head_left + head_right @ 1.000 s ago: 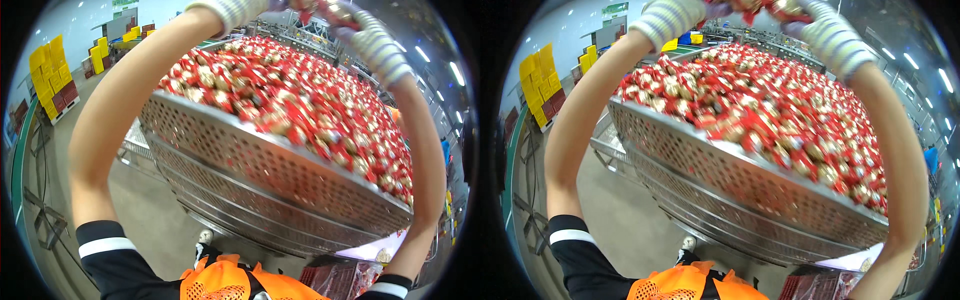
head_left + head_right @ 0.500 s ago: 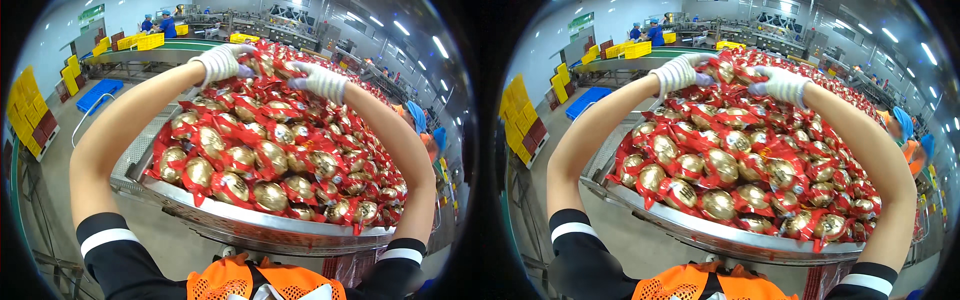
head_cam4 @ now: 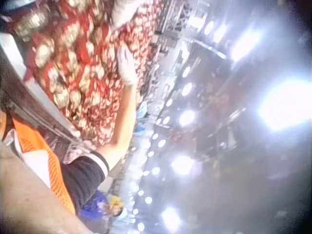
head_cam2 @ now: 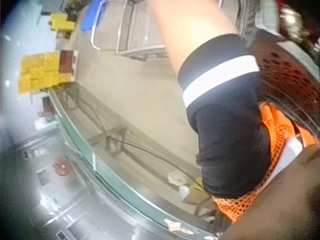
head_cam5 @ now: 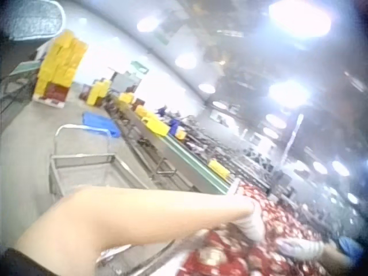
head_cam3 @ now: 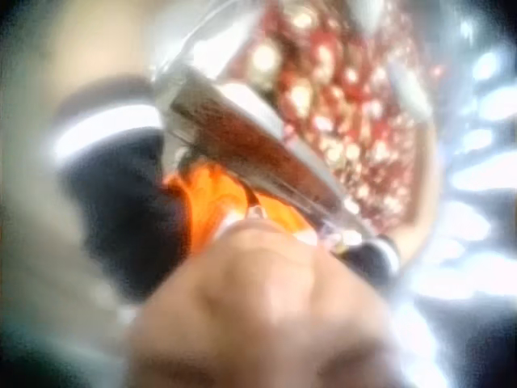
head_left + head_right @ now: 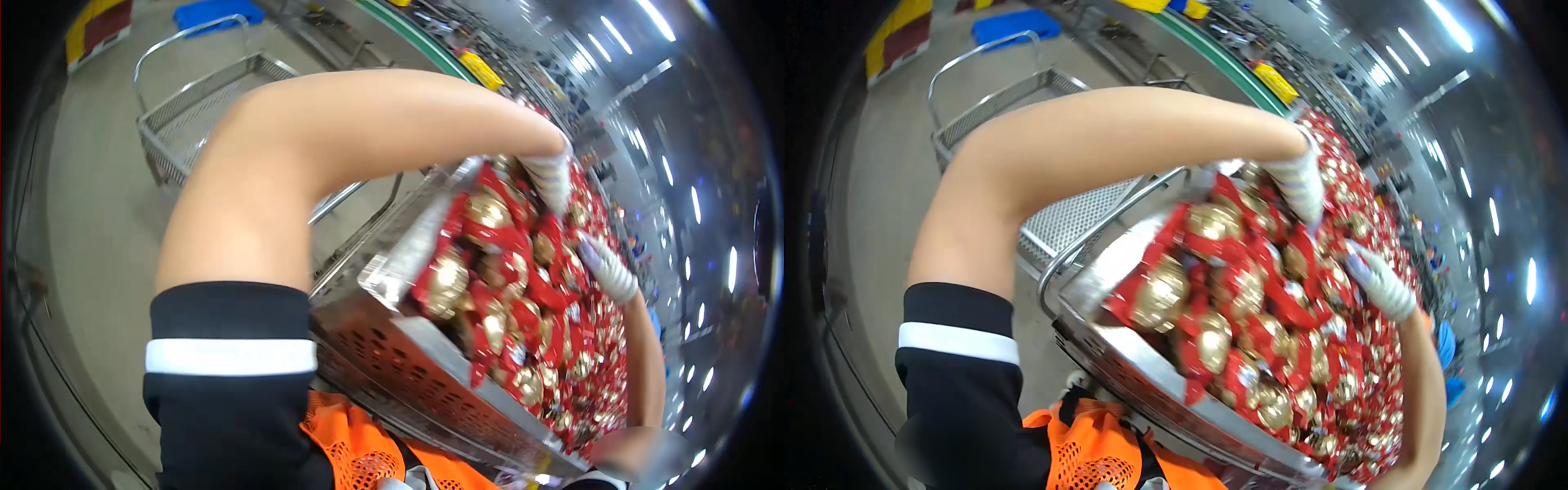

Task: The person arranges red and gold wrapped candies on a purple table and places them into a large metal crate. The person also moves the crate and handles a yellow basket containing more candies.

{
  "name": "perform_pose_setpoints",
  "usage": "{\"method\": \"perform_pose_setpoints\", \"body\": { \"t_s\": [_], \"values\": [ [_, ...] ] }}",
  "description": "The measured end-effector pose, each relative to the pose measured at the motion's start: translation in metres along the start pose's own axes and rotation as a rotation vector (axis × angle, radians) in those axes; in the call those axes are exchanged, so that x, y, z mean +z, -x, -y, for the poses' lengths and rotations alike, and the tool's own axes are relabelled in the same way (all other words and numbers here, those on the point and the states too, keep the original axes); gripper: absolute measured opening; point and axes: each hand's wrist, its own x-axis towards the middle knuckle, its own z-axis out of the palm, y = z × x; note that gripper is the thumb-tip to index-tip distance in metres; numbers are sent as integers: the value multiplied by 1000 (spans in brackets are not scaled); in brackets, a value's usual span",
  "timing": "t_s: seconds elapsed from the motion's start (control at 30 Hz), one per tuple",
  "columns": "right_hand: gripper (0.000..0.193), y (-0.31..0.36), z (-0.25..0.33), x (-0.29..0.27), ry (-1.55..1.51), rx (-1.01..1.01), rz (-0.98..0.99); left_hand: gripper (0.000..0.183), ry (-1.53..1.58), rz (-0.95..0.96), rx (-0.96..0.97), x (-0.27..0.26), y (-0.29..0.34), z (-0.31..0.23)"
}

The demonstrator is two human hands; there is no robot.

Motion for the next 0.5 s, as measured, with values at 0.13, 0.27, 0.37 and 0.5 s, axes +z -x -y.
{"method": "perform_pose_setpoints", "body": {
  "t_s": [0.13,0.27,0.37,0.5],
  "values": [
    [47,7,-24,-3,-91,81,-45,43,135,-241,53,-2,53,-6],
    [41,-11,-24,-3,-371,17,39,42,291,-511,44,1,130,7],
    [41,-16,-21,-5,103,-188,71,47,531,-739,132,39,141,35],
    [45,5,-22,-22,717,-405,47,42,455,-1448,396,153,157,60]
  ]
}}
